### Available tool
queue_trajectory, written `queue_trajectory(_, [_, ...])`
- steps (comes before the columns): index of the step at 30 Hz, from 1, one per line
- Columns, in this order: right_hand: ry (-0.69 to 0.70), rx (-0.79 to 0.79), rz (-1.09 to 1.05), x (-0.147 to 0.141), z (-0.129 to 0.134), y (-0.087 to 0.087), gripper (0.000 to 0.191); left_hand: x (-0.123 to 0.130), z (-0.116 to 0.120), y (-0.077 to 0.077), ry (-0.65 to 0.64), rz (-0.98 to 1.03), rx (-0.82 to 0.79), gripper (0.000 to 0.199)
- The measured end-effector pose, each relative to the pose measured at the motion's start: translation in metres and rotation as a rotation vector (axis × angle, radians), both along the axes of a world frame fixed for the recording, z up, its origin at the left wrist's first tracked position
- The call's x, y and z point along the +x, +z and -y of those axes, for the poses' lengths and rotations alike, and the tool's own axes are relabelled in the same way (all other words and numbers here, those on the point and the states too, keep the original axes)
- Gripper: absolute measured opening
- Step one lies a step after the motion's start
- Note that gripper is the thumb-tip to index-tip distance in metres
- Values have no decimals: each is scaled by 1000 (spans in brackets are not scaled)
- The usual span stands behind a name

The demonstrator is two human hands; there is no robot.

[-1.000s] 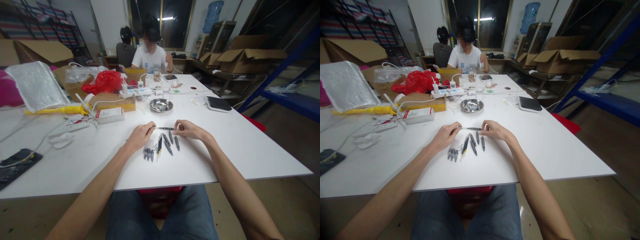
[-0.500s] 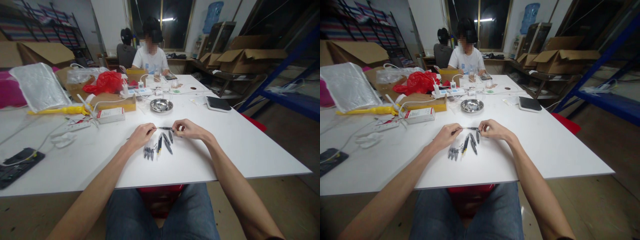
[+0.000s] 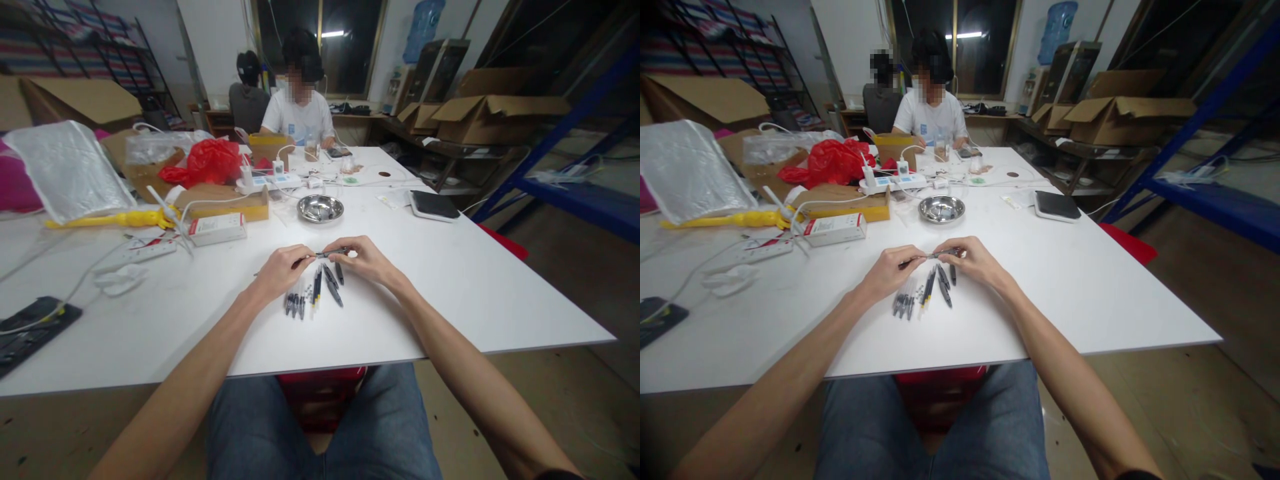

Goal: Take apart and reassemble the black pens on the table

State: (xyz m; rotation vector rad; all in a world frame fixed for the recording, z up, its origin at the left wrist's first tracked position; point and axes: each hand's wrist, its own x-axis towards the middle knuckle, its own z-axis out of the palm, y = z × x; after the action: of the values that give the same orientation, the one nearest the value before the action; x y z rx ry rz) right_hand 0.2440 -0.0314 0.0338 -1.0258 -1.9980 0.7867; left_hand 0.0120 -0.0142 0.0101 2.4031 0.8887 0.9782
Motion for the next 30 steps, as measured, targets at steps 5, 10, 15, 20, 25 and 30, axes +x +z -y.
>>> queue_trajectory(5, [-18,16,-28,-5,1,-3,20,0,0,1,-16,3,8,20])
queue_trajectory(10, [-17,69,-29,-8,2,-5,17,-2,-1,1,-6,-14,-4,19])
queue_trajectory(15, [-35,106,-17,-11,4,-7,14,-2,-2,-1,15,-35,-21,15])
queue_trajectory(20, [-28,167,-24,-24,9,-14,12,5,2,-3,-8,-43,-1,42])
queue_trajectory(25, [-68,246,-23,-37,13,-22,9,13,11,3,-48,-84,23,73])
queue_trajectory(30, [-212,168,44,-45,16,-22,25,19,19,9,-85,-44,142,87])
